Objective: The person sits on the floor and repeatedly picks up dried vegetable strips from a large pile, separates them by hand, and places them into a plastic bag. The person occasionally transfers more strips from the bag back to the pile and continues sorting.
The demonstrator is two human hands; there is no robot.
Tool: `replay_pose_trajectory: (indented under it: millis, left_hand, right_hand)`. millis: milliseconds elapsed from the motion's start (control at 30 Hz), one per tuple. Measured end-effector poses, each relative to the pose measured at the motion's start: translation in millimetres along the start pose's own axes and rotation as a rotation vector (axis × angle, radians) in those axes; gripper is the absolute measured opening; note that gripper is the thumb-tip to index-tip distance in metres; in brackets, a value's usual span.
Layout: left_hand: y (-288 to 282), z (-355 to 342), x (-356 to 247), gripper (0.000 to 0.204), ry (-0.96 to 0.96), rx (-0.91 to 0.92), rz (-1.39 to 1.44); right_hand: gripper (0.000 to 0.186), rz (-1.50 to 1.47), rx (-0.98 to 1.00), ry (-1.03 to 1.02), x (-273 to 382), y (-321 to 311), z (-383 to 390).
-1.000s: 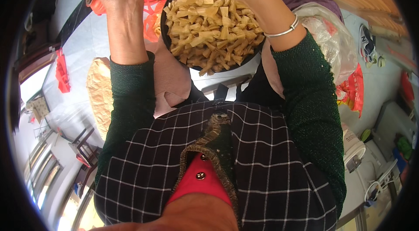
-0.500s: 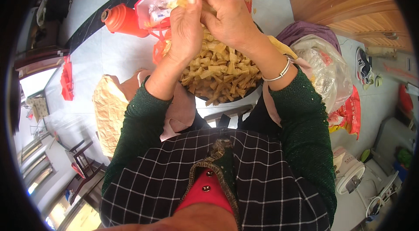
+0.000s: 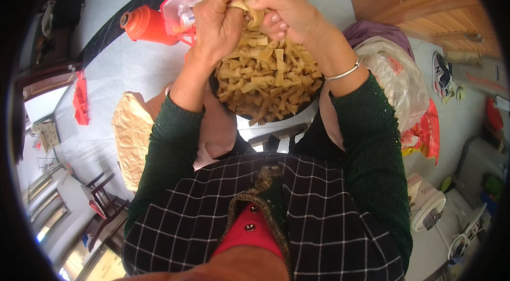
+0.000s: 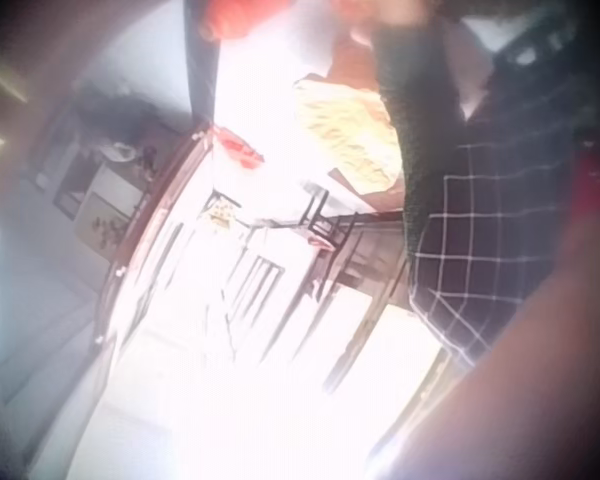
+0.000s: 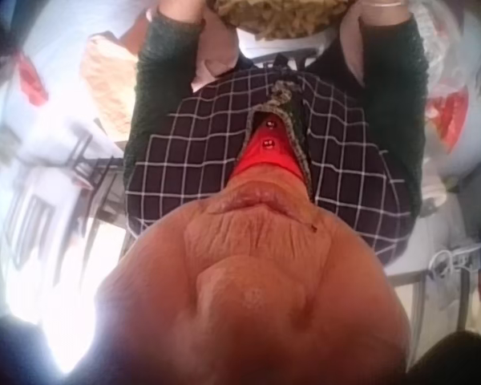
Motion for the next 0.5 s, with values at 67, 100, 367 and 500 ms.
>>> replay_pose_trajectory:
  millis: [67,100,367,500]
  left_hand:
    - [1.8,4.8,8.5,0.006,-0.100,0.029,-0.007]
    - [1.5,5.3,12.8,0.006,-0.109,0.007,-0.004]
    - [-6.0,5.3,36.6,0.008,-0.375,0.000,-0.125]
    - [-12.5,-1.8,19.7,0.013,-0.175,-0.079,-0.224]
  right_hand:
    - [0.023,0.247,-0.072,-0.173,14.1,-5.6,-1.9]
    - [0.022,0.373,-0.107,-0.262,22.5,-5.5,-1.6]
    - [0.021,0.241,-0.064,-0.373,24.4,-6.8,1.1]
    - [0.019,-0.235,0.193,-0.283,18.0,0.3,0.8]
Point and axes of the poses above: each hand's wrist, its own z-axis away from the middle knuckle, its own y-axis out of the palm, x = y × z, the point moved 9 cm from there along -z, towards the middle knuckle, and after that the axes turned 9 degrees about -x, right-handed, at the moved point
